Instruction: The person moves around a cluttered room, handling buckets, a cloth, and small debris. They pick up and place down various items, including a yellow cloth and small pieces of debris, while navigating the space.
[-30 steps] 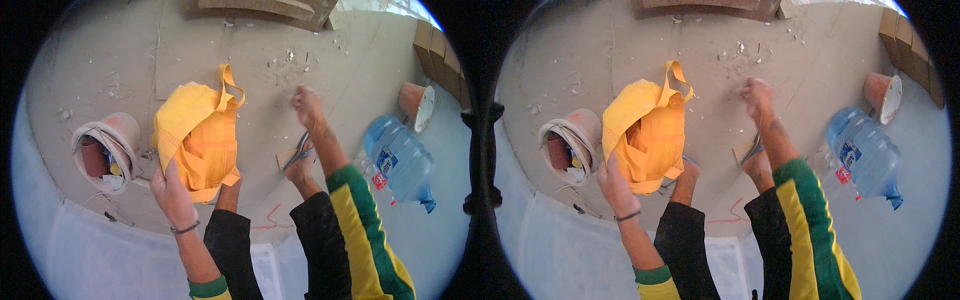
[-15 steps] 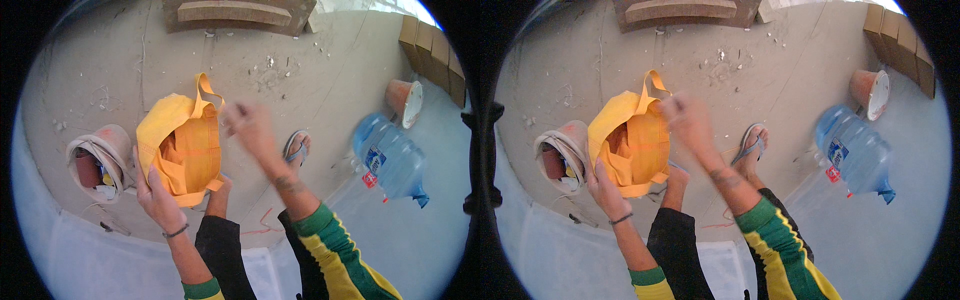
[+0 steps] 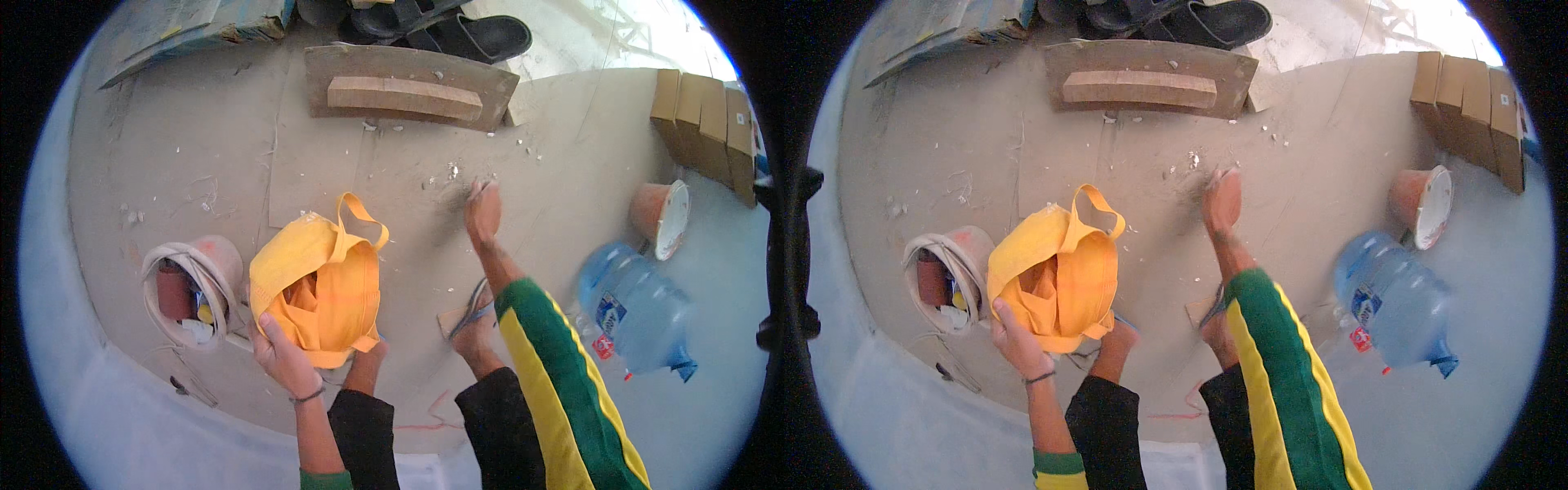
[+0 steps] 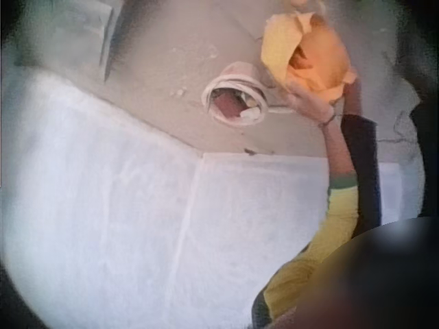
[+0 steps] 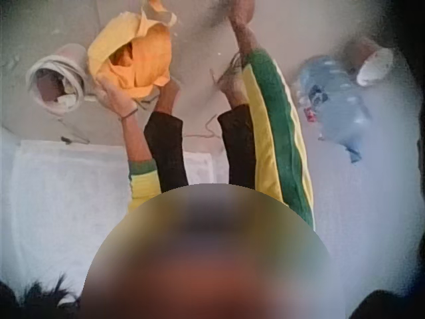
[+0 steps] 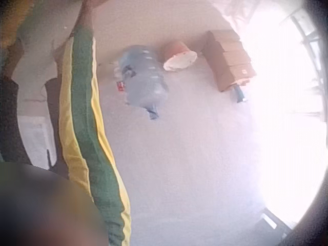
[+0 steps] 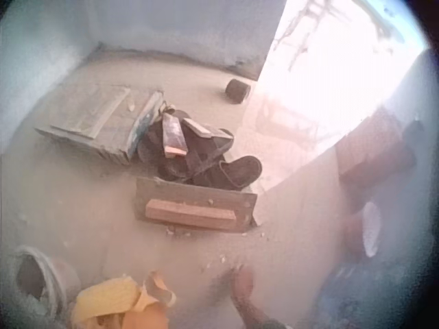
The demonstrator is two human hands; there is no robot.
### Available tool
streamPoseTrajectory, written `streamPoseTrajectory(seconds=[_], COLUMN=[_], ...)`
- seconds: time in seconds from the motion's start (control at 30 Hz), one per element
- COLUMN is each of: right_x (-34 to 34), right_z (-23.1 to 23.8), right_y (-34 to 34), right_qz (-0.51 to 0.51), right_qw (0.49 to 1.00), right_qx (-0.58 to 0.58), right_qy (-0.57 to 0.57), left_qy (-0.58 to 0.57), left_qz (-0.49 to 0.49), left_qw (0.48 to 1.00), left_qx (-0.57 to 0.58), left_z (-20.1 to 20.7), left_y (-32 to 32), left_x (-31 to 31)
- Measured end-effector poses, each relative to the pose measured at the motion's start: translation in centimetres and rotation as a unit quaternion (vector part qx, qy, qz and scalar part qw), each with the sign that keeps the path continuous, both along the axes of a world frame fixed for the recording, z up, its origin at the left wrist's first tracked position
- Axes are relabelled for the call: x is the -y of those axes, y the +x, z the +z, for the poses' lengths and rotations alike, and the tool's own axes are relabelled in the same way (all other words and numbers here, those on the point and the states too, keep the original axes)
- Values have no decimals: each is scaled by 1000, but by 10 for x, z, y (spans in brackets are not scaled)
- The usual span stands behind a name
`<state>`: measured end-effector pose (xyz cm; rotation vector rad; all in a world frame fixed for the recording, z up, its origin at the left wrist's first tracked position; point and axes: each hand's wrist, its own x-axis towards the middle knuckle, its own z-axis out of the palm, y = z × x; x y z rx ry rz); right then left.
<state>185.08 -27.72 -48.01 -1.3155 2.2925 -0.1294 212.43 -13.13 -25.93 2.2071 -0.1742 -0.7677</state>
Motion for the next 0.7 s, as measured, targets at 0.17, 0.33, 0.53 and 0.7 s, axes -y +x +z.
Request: streamPoseTrajectory(seconds=[0.17, 0.33, 0.53, 0.7], right_x=[-69, -112, -134, -95], right_z=[152, 272, 289, 395], right_y=[33, 83, 76, 62], right_qz=[232, 198, 472, 337], right_qw=[925, 907, 843, 775], right_qx=[255, 354, 191, 413], right_qy=[159, 117, 175, 340], left_qy=[40, 82, 63, 63], left_qz=[29, -142, -160, -141], left_qw=[998, 986, 982, 987], left_qx=[-37, -39, -85, -53], left_z=[32, 131, 228, 270], left_y=[-34, -86, -81, -39], left_x=[-18, -22, -17, -38])
